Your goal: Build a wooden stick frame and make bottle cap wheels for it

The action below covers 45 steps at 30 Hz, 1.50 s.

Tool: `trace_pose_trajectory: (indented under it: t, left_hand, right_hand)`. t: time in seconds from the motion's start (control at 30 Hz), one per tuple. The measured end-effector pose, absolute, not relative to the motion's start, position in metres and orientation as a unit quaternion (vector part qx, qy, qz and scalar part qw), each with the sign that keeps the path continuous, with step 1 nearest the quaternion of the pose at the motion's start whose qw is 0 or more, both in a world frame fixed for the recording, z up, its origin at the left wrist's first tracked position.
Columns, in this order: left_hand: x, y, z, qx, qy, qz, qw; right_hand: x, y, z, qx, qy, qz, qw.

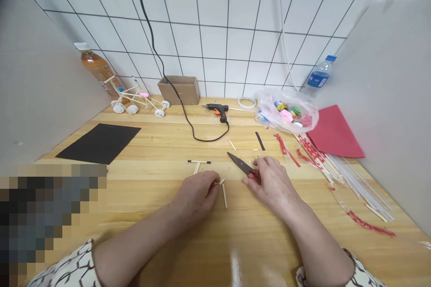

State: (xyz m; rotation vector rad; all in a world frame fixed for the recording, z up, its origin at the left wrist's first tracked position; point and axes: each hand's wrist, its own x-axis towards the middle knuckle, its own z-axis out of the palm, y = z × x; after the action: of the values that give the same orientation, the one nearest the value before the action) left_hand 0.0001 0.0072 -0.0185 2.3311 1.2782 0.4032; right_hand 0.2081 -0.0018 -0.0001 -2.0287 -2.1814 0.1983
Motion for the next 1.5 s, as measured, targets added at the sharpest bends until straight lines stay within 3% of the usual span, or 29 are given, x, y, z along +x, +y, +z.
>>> trace_pose_trajectory:
  t: [0.07, 0.23, 0.47, 0.63, 0.8, 0.97, 1.17, 1.5]
  left_hand:
    - [0.0, 0.008, -0.019, 0.805, 0.47, 0.217, 0.289]
    - [0.002, 0.013, -0.02, 0.614, 0.475, 0.328, 0.539]
    - [0.0, 0.019, -0.015, 0.526, 0.437, 0.342, 0.644]
    - [-0.001, 0.022, -0.013, 0.463, 0.422, 0.378, 0.682]
    - [-0.002, 0.023, -0.011, 0.421, 0.397, 0.419, 0.7]
    - [-0.001, 0.019, -0.014, 0.403, 0.384, 0.41, 0.723]
    - [0.001, 0.017, -0.016, 0.399, 0.382, 0.409, 0.726]
    - [0.003, 0.016, -0.018, 0.409, 0.403, 0.412, 0.708]
  right_hand:
    - [0.206, 0.006, 0.006, -0.678, -0.726, 0.064, 0.099]
    - [0.18, 0.047, 0.023, -0.699, -0.71, 0.068, 0.061]
    - [0.153, 0.103, 0.005, -0.751, -0.644, 0.141, 0.045]
    - [0.159, 0.095, 0.009, -0.737, -0.605, 0.264, 0.146]
    - [0.16, 0.04, 0.018, -0.62, -0.57, 0.462, 0.277]
    - [0.152, 0.006, 0.004, -0.534, -0.497, 0.589, 0.348]
    - [0.152, 0.006, -0.005, -0.506, -0.442, 0.632, 0.386]
    - [0.155, 0.005, -0.011, -0.521, -0.47, 0.616, 0.358]
